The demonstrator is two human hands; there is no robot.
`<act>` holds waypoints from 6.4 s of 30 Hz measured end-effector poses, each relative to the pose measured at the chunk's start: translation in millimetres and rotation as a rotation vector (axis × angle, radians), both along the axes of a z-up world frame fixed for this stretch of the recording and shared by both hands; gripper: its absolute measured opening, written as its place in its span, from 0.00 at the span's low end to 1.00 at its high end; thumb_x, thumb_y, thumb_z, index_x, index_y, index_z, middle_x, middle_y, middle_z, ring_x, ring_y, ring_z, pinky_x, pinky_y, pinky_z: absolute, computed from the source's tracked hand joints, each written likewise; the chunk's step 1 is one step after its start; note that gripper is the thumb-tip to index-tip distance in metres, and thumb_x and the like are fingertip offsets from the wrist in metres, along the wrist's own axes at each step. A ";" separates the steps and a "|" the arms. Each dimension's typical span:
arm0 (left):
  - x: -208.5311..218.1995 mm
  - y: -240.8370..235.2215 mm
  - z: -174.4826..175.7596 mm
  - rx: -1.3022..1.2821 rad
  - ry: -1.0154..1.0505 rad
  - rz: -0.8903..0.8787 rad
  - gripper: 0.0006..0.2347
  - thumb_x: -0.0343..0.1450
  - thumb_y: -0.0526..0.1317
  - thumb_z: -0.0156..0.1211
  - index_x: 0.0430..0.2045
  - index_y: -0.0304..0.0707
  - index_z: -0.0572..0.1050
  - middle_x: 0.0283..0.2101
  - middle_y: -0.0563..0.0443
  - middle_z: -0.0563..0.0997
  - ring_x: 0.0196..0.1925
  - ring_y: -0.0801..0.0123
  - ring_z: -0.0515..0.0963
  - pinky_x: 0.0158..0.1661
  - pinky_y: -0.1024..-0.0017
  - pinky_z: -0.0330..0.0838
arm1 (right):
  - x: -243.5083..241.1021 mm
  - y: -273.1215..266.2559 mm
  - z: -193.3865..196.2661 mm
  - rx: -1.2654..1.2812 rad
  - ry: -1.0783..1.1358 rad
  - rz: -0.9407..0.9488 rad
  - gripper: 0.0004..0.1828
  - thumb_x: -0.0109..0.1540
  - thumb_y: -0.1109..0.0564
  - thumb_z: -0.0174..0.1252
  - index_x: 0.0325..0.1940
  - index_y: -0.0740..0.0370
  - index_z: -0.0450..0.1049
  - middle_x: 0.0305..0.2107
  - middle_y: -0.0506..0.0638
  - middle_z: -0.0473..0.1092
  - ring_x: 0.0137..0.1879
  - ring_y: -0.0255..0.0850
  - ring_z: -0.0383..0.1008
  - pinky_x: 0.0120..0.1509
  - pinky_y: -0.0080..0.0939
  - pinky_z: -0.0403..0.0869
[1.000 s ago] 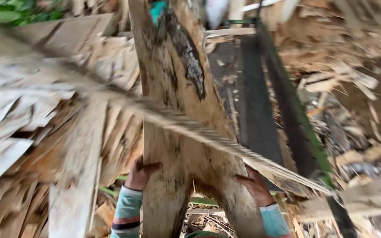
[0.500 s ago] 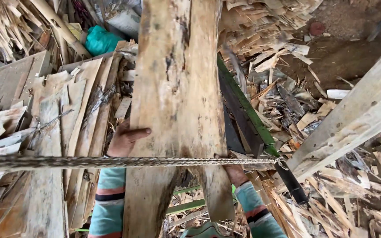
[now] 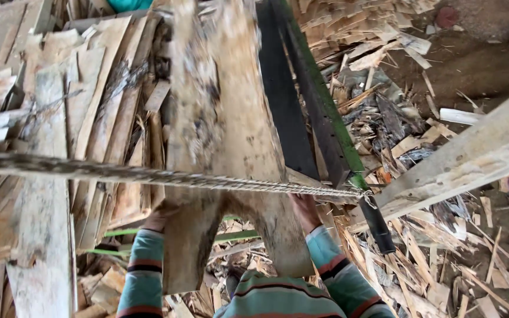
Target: The recorder is using a manual lever-action guillotine cutter to trim and process wood veneer sheets.
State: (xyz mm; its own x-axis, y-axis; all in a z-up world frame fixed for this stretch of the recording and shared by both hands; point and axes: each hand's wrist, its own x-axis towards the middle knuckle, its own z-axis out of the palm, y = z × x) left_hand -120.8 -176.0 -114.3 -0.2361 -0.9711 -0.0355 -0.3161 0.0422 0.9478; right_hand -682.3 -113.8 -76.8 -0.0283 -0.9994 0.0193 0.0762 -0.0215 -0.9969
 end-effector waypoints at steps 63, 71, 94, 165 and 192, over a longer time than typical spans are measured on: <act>-202.1 87.2 163.4 -0.268 0.010 -0.063 0.12 0.65 0.33 0.70 0.42 0.42 0.85 0.48 0.51 0.85 0.53 0.61 0.81 0.56 0.64 0.79 | -154.7 261.4 -118.3 1.013 0.562 -0.242 0.50 0.61 0.26 0.54 0.78 0.60 0.63 0.51 0.65 0.77 0.61 0.51 0.79 0.66 0.49 0.75; -131.9 40.2 -66.8 0.263 0.588 0.103 0.25 0.73 0.54 0.55 0.60 0.36 0.70 0.61 0.40 0.73 0.60 0.55 0.74 0.59 0.59 0.75 | -72.6 185.1 16.4 0.612 -0.356 0.022 0.31 0.66 0.41 0.53 0.60 0.71 0.74 0.50 0.58 0.76 0.53 0.44 0.75 0.60 0.43 0.73; -207.1 108.2 -73.4 -0.295 -0.232 -0.065 0.23 0.64 0.37 0.73 0.55 0.38 0.75 0.60 0.40 0.78 0.61 0.53 0.76 0.61 0.56 0.75 | -171.2 104.2 164.3 0.615 -0.081 -0.079 0.29 0.64 0.41 0.55 0.57 0.68 0.69 0.30 0.55 0.74 0.30 0.44 0.74 0.31 0.42 0.74; -259.0 -141.0 -164.8 0.917 1.334 0.178 0.24 0.67 0.45 0.59 0.55 0.30 0.69 0.46 0.26 0.84 0.47 0.31 0.82 0.43 0.42 0.81 | -188.2 98.4 11.6 0.458 0.669 0.051 0.21 0.60 0.51 0.66 0.51 0.64 0.69 0.21 0.52 0.73 0.23 0.41 0.72 0.25 0.46 0.72; -174.6 118.6 -121.3 0.335 0.072 0.132 0.21 0.68 0.40 0.59 0.56 0.34 0.80 0.58 0.40 0.83 0.59 0.58 0.81 0.61 0.65 0.72 | -43.9 106.0 41.5 0.414 0.171 0.032 0.19 0.64 0.52 0.61 0.52 0.69 0.78 0.38 0.54 0.79 0.45 0.40 0.76 0.52 0.37 0.73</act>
State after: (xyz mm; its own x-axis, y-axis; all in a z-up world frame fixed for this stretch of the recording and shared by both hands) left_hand -295.5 -57.4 -235.6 -0.1230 -0.9307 -0.3446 -0.2301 -0.3110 0.9221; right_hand -726.2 -7.8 -35.3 -0.0286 -0.9244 -0.3805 -0.0960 0.3814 -0.9194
